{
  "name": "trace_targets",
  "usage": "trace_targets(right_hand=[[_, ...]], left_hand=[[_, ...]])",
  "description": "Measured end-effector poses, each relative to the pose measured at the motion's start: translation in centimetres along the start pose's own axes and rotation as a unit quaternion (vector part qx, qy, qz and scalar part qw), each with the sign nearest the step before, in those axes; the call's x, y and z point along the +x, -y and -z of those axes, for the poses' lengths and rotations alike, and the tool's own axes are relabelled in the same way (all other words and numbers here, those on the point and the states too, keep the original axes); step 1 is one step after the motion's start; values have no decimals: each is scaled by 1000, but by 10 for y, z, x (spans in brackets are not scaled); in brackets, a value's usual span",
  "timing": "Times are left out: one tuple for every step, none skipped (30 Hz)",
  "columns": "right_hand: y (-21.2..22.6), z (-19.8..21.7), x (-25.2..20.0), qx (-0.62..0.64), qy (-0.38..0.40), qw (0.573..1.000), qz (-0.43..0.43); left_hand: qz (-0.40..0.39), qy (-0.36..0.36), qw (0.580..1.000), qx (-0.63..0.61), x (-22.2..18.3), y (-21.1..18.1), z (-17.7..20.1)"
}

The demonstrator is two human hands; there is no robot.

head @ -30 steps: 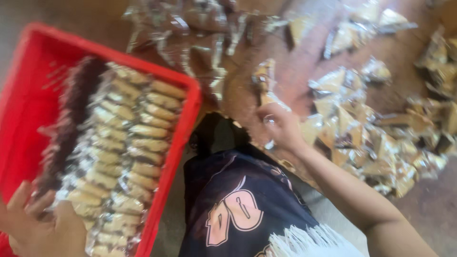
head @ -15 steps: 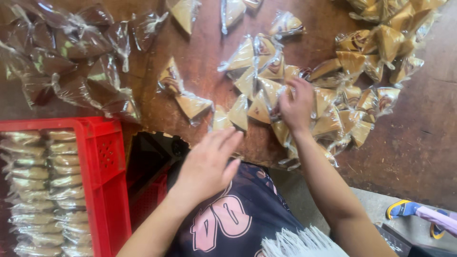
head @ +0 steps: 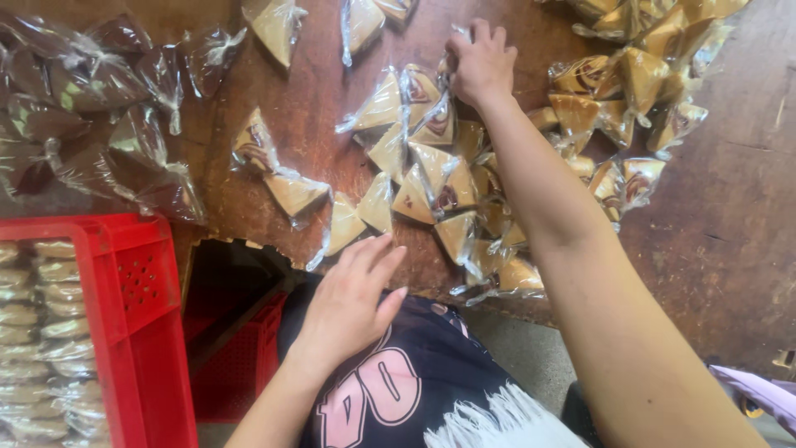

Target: The person organizes triangular and rectangular packaged pastries into rows within a red plastic crate, handling the items one at a time and arranging them on a wooden table.

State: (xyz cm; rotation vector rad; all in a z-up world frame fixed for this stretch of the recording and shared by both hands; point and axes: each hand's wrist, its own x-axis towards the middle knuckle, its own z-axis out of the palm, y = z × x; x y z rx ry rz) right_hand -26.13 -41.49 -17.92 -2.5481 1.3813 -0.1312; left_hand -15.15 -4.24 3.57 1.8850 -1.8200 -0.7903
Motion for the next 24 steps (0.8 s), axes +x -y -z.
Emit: trace_targets(right_hand=[[1, 5, 0, 41, 62, 994, -74], [0, 12, 0, 41, 62, 994, -74], [2, 19, 0, 124, 35, 989, -77], [5, 26, -1, 206, 8, 975, -79], [10, 35, -4, 205, 5, 976, -78], [20, 43, -16, 475, 69, 873, -92], [32, 48, -36, 703, 130, 692, -100], [47, 52, -62, 714, 150, 682, -55], [62, 57, -89, 724, 169, 669, -9], [74, 62, -114, 693, 206, 688, 66], [81, 67, -129, 656, 240, 702, 139], [79, 72, -133, 657, 239, 702, 139], [69, 77, -138, 544, 186, 795, 192], [54, 80, -142, 417, 128, 867, 240], [32, 84, -139, 363, 95, 909, 183], [4, 89, -130, 305, 63, 942, 125], [-22, 93, -120, 195, 58, 973, 111], [-45, 96, -114, 82, 53, 991, 96], [-64, 97, -109, 62, 121, 989, 63], [-79, 96, -107, 41, 189, 981, 29], [-90, 93, -108, 40, 189, 981, 30], [-98, 91, -109, 94, 192, 976, -38], [-103, 88, -111, 146, 196, 964, -105], [-107, 87, -111, 145, 197, 964, -105]], left_hand=[[17, -11, 1000, -8, -2, 4, -4], [17, -11, 1000, -8, -2, 9, -10], [70, -15, 990, -118, -2, 17, -17], [123, -19, 966, -226, -1, 26, -24], [121, -20, 967, -225, 9, 36, -33], [165, -55, 884, -435, 22, 47, -43], [202, -87, 752, -621, 29, 55, -50], [202, -87, 752, -621, 36, 61, -56], [209, -102, 640, -733, 47, 68, -60], [211, -115, 511, -825, 54, 72, -64], [210, -114, 512, -825, 55, 74, -67], [198, -111, 524, -821, 57, 76, -72], [187, -108, 533, -818, 56, 78, -78], [189, -109, 532, -818, 55, 81, -82], [228, -103, 583, -773, 52, 84, -86], [266, -96, 630, -723, 47, 86, -89], [266, -95, 630, -723, 44, 87, -91], [283, -96, 627, -720, 39, 86, -91], [298, -99, 624, -716, 36, 86, -90], [297, -100, 624, -716, 34, 87, -87], [296, -96, 632, -709, 31, 86, -84], [296, -92, 641, -702, 29, 86, -81], [297, -92, 639, -703, 28, 85, -81], [293, -102, 639, -704, 27, 84, -81]])
